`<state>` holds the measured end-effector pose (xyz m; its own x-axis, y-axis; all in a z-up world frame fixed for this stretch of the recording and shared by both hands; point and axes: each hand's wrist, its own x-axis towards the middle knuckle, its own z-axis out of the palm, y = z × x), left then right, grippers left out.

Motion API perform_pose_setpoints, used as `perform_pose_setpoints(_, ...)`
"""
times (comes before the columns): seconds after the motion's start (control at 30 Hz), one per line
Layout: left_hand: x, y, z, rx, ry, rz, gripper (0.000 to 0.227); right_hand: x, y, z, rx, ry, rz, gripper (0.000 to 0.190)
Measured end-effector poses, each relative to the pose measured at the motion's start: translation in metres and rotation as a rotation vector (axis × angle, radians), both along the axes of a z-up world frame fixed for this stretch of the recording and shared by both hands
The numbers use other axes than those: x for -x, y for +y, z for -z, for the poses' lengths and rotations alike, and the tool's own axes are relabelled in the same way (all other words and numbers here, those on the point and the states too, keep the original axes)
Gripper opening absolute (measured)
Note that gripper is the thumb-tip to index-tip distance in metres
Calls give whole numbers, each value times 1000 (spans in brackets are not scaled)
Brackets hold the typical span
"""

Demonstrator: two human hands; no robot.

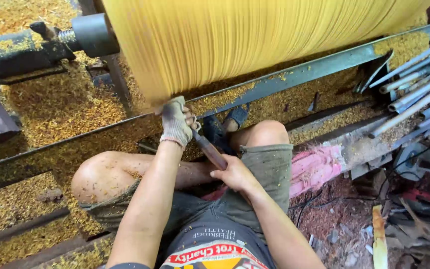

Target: Shaping a large wooden cylinder on a lathe machine using a hand-held chisel.

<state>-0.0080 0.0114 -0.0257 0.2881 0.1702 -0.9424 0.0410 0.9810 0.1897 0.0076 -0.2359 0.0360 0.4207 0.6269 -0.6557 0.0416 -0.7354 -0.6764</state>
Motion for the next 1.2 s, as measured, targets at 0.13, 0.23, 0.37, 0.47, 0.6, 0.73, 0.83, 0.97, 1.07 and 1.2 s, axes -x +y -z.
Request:
perform_pose_setpoints(0.13,-8,3,-20,43,37,-60,28,-5,11,-19,69,-9,-1,45)
perform_pose_setpoints(0.23,-5,0,-24,62,8,-41,34,-3,10,-16,128,9,-8,44)
perform_pose_setpoints(0.37,-2,-4,13,-31,65,-7,31,5,2,-9,75,-1,28,44)
perform_pose_setpoints(0.47,-11,-2,11,-28,14,-18,31,-8,10,-19,119,-6,24,42)
perform_pose_setpoints(0.6,-14,0,8,-7,-31,-39,34,1,8,-16,115,-21,33,44)
perform_pose_setpoints(0.73,-2,-9,22,56,104,18,31,7,2,-14,122,16,47,43)
perform_pose_setpoints(0.83,-14,-1,-2,-30,3,34,28,2,0,-4,83,17,53,44)
perform_pose_setpoints(0.97,-15,1,-10,20,9,-10,28,1,4,-6,85,25,51,49)
perform_pose_setpoints(1.07,-18,0,-10,11,64,11,31,-1,7,-9,117,17,62,49)
perform_pose_setpoints(1.2,-9,-6,3,-3,-58,-10,28,5,4,-2,97,26,87,49)
